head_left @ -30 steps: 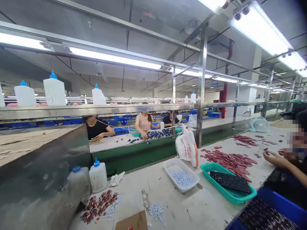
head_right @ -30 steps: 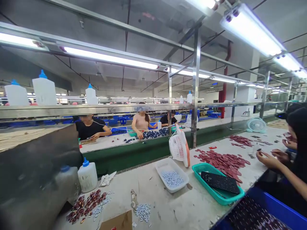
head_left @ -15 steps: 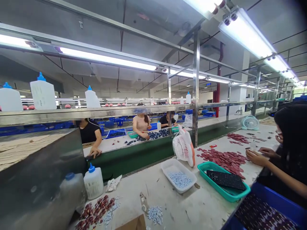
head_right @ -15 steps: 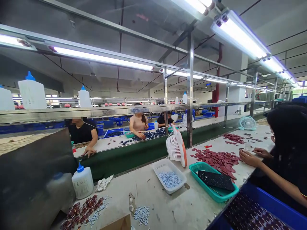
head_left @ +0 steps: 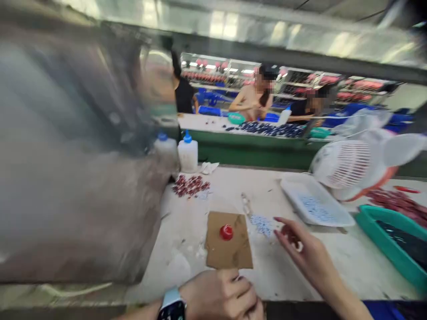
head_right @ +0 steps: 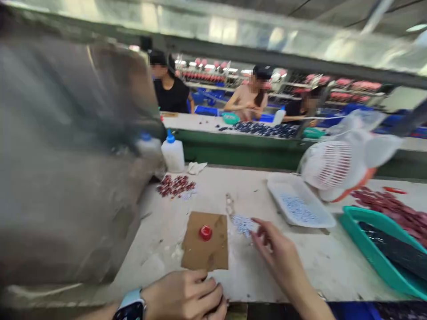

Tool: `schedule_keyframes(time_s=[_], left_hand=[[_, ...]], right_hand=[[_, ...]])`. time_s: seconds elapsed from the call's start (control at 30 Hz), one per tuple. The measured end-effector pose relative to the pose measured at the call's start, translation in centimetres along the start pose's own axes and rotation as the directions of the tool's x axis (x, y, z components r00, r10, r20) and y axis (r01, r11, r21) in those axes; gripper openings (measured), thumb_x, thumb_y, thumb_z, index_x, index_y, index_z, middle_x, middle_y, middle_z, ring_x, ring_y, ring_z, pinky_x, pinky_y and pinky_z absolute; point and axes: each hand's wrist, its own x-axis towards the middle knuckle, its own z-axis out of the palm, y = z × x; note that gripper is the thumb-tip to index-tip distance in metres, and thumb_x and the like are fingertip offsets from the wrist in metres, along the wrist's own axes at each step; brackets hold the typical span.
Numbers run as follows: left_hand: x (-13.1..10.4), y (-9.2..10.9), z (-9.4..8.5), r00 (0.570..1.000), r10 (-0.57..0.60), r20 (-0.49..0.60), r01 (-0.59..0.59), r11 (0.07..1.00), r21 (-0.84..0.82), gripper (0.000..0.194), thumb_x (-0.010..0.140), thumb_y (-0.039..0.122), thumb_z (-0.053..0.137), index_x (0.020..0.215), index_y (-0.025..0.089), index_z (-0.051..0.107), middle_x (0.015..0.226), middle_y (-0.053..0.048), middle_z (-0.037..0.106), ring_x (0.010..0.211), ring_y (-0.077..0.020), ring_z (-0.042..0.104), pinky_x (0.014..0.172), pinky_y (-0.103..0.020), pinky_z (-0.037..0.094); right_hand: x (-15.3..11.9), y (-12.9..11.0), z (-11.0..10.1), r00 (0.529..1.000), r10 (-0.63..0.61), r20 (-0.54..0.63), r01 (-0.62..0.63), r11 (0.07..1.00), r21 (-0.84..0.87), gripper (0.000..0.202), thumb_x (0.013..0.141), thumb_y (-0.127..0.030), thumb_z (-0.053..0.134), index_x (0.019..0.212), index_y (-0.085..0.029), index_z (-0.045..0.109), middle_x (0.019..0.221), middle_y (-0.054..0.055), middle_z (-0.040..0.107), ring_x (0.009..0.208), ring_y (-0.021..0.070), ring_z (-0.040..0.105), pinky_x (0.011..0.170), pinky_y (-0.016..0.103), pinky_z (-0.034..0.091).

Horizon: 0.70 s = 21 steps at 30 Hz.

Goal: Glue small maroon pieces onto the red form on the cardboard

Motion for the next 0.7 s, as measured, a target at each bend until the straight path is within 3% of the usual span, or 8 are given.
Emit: schedule_keyframes(time_s=[0.1,0.17,0.33,0.43,0.57,0.63,0.7], left_hand=[[-1.4,0.6,0.0,0.995,-0.091,-0.038,0.09,0.995,-0.03,0.014,0.085,0.018,0.064,0.096,0.011,0.058,0.072,0.001,0.052,0.062,-0.0099,0.051,0.055,-0.023,0.04],[-1.4,0.2,-0.1,0.992,-0.11,-0.055,0.108,0.993,-0.041,0.014,0.083,0.018,0.065,0.092,0.011,0.057,0.071,0.0,0.052,0.061,-0.0106,0.051,0.053,-0.024,0.037],[-1.2,-0.5,-0.5,0.983,-0.172,-0.062,0.168,0.983,-0.068,0.015,0.083,0.017,0.065,0.097,0.012,0.064,0.069,0.001,0.048,0.059,-0.0106,0.048,0.053,-0.025,0.032],[-1.5,-0.4,-0.7,0.972,-0.235,-0.023,0.232,0.968,-0.094,0.024,0.084,0.013,0.061,0.106,0.017,0.067,0.073,0.001,0.048,0.059,-0.0103,0.047,0.053,-0.025,0.03],[-1.1,-0.2,-1.3,0.945,-0.325,0.034,0.325,0.928,-0.183,0.006,0.083,0.011,0.061,0.085,0.016,0.063,0.075,0.0,0.053,0.058,-0.0113,0.048,0.05,-0.026,0.032],[-0.9,-0.2,-2.0,0.912,-0.399,0.099,0.411,0.88,-0.238,0.008,0.083,0.014,0.065,0.078,0.016,0.059,0.071,0.001,0.054,0.058,-0.0121,0.049,0.047,-0.027,0.035],[-1.3,-0.1,-2.8,0.842,-0.503,0.196,0.54,0.79,-0.29,0.007,0.088,0.018,0.065,0.095,0.017,0.064,0.078,0.002,0.06,0.062,-0.0119,0.055,0.053,-0.028,0.046]], right_hand=[[-0.5,5.5,0.8,0.995,-0.058,0.076,0.071,0.978,-0.195,0.038,0.099,-0.05,0.056,0.122,-0.021,0.062,0.073,-0.001,0.062,0.053,0.0137,0.058,0.05,0.025,0.049],[-1.3,6.8,1.2,0.986,-0.091,0.143,0.125,0.96,-0.249,0.037,0.099,-0.051,0.055,0.121,-0.022,0.063,0.078,0.0,0.063,0.058,0.0141,0.061,0.054,0.025,0.052],[-2.5,6.0,2.0,0.986,-0.129,0.107,0.157,0.935,-0.319,0.042,0.098,-0.058,0.052,0.116,-0.023,0.067,0.087,0.004,0.066,0.062,0.0157,0.064,0.053,0.026,0.052],[-2.5,6.4,2.1,0.979,-0.147,0.141,0.185,0.931,-0.313,0.04,0.099,-0.06,0.048,0.11,-0.028,0.07,0.103,0.006,0.07,0.077,0.0203,0.071,0.059,0.029,0.056],[-2.3,7.0,1.3,0.974,-0.152,0.166,0.196,0.934,-0.298,0.032,0.101,-0.053,0.05,0.111,-0.032,0.072,0.108,0.005,0.072,0.088,0.0222,0.073,0.073,0.033,0.058],[-2.1,6.7,0.6,0.978,-0.127,0.165,0.16,0.966,-0.205,0.024,0.1,-0.044,0.056,0.111,-0.031,0.072,0.109,0.005,0.072,0.094,0.0225,0.072,0.082,0.034,0.058],[-1.8,6.2,-0.1,0.989,-0.046,0.14,0.059,0.994,-0.088,0.019,0.099,-0.035,0.058,0.112,-0.028,0.071,0.111,0.006,0.071,0.098,0.0223,0.071,0.081,0.033,0.058]])
